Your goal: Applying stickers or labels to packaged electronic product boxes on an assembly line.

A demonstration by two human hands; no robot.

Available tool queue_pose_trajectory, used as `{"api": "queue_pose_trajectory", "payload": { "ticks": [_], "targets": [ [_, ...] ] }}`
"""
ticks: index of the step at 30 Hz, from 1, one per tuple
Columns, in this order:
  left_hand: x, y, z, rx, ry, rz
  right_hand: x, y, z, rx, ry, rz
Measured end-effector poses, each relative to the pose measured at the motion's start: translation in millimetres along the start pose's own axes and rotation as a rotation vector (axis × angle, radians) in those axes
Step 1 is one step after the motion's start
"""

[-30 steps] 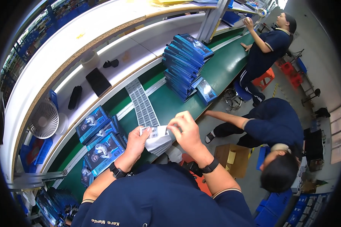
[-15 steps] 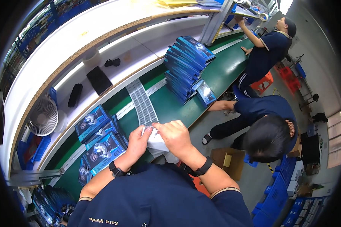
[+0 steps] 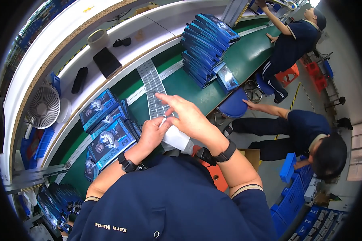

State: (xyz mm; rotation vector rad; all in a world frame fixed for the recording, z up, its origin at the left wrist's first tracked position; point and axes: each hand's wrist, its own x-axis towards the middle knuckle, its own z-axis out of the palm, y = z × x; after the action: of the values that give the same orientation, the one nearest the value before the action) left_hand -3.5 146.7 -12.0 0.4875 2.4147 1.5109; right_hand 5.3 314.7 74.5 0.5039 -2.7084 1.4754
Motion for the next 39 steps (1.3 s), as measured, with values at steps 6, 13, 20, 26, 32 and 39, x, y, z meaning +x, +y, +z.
{"api": "queue_pose_trajectory", "payload": {
  "ticks": [6,13,20,26,32,39],
  "targets": [
    [-11.3,-6.8,-4.7,-0.004,-0.334,-0.024,2.1,2.3,4.3,-0.226,0.023,-0.159],
    [-30.6,-6.4,-13.9,0.228,-0.492,-0.046,15.2,-12.4,-11.4,0.104,0.487,-0.161],
    [-55.1,44.3,-83.0,-0.066,-0.537,0.182,20.6,-15.5,31.7,0.645,0.280,0.098],
    [-89.7,40.3,-145.8,0.031,-0.097,0.153,32.5,-13.3,75.8,0.716,0.169,0.138],
    [-94.2,21.4,-168.5,0.414,0.257,0.134,44.2,-17.1,96.2,0.576,0.058,0.172],
    [-90.2,7.5,-157.0,0.478,0.204,0.150,48.7,-17.9,103.4,0.516,0.061,0.152]
  ]
}}
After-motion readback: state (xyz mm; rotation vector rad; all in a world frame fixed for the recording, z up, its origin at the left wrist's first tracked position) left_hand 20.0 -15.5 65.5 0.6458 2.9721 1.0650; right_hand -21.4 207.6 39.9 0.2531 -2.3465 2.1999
